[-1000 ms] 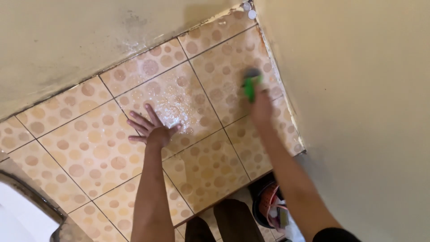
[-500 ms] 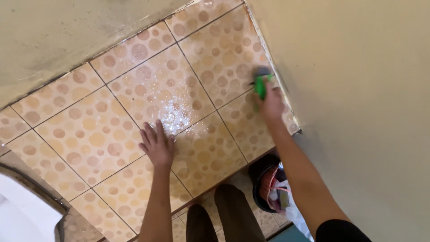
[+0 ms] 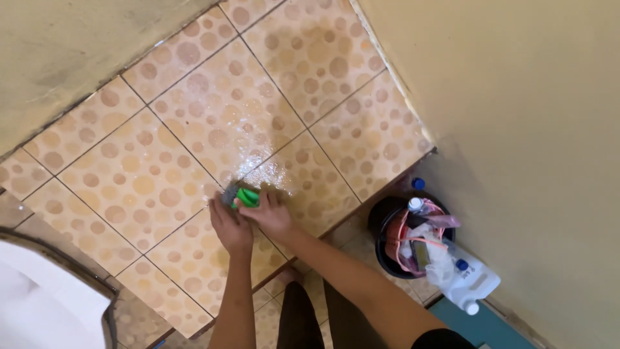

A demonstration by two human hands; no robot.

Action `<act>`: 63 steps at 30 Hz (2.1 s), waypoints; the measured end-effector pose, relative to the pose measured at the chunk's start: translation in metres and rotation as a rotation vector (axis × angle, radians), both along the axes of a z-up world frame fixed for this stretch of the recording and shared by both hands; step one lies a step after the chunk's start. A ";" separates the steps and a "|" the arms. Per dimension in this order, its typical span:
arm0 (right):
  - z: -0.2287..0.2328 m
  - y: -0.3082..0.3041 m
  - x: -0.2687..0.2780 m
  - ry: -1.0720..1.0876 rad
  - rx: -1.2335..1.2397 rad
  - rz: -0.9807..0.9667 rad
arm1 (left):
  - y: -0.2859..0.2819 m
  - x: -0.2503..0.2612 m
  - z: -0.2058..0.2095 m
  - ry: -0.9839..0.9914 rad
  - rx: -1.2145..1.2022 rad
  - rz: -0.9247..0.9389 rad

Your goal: Scrubbing bathroom floor tiles with a brush and rinsing with water

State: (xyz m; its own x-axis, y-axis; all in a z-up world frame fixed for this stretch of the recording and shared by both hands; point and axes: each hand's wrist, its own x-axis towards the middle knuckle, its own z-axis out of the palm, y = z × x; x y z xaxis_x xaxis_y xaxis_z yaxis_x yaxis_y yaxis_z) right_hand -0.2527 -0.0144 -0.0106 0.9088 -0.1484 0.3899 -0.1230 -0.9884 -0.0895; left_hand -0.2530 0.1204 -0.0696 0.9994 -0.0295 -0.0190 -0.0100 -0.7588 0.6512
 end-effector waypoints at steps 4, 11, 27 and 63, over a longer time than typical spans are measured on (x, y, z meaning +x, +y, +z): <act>-0.005 -0.063 -0.002 0.382 0.021 -0.047 | -0.014 -0.038 -0.020 -0.090 0.192 -0.146; -0.010 -0.264 0.015 0.766 0.501 -0.463 | -0.121 -0.059 0.002 0.108 0.295 -0.277; -0.044 -0.215 -0.118 0.530 0.189 0.163 | -0.150 -0.070 -0.034 0.117 0.486 -0.183; 0.037 -0.097 -0.157 0.922 0.404 -0.326 | 0.040 -0.221 0.018 0.021 0.247 0.070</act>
